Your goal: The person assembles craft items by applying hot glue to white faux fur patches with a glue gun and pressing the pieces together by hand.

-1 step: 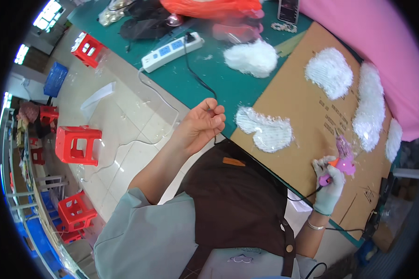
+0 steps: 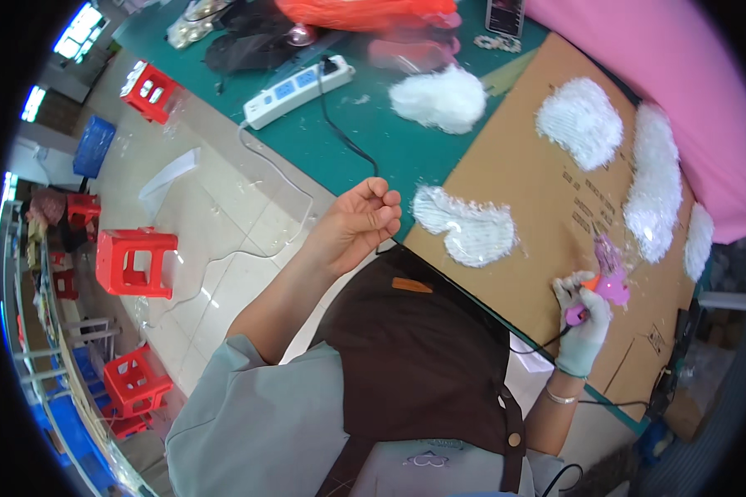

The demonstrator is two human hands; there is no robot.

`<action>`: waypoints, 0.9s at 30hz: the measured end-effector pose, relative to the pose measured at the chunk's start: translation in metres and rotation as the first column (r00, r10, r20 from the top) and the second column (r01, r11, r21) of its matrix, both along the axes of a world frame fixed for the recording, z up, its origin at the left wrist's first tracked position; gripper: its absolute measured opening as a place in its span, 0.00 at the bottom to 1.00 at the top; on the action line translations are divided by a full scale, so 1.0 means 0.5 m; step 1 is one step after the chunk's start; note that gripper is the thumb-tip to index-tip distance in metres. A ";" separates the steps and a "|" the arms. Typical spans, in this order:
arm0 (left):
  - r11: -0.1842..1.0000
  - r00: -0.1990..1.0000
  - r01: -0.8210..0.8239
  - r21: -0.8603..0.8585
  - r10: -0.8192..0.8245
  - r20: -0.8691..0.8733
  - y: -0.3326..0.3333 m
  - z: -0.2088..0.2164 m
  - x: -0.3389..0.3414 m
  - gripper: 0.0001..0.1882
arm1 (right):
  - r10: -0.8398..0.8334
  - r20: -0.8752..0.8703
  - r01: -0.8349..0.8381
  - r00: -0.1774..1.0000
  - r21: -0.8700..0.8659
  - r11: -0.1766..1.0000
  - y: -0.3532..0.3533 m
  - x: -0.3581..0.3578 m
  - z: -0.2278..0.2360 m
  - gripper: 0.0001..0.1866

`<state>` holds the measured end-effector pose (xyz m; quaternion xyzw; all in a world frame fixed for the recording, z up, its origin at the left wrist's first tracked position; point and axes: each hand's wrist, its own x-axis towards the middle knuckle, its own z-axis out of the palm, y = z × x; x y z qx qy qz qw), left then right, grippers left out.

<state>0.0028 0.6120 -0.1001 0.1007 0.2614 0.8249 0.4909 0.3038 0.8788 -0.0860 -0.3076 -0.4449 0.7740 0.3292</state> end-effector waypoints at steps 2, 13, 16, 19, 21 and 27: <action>0.992 0.993 0.094 -0.082 -0.088 0.072 0.002 -0.001 0.001 0.14 | -0.001 -0.011 0.001 1.000 0.005 1.000 0.002 -0.003 -0.005 0.17; 0.891 0.661 -0.001 -0.455 -0.341 -0.669 0.102 0.076 -0.042 0.12 | 0.043 -0.131 -0.046 0.990 -0.020 0.999 0.010 0.006 -0.019 0.17; 0.853 0.062 -0.259 -0.454 -0.454 -0.889 0.188 0.086 -0.001 0.14 | 0.066 -0.147 -0.067 0.987 -0.001 0.998 0.012 0.006 -0.022 0.16; 0.814 -0.300 -0.295 -0.501 -0.576 -0.760 0.239 0.078 0.019 0.21 | 0.071 -0.155 -0.070 0.985 0.012 0.997 0.009 0.007 -0.018 0.17; 0.713 -0.391 -0.339 -0.613 -0.700 -0.598 0.263 0.081 0.021 0.28 | 0.048 -0.161 -0.050 0.986 -0.007 0.999 0.003 0.001 -0.009 0.15; 0.654 -0.403 -0.313 -0.689 -0.748 -0.528 0.276 0.099 0.027 0.26 | 0.031 -0.145 -0.034 0.989 -0.020 0.999 0.000 -0.003 -0.003 0.14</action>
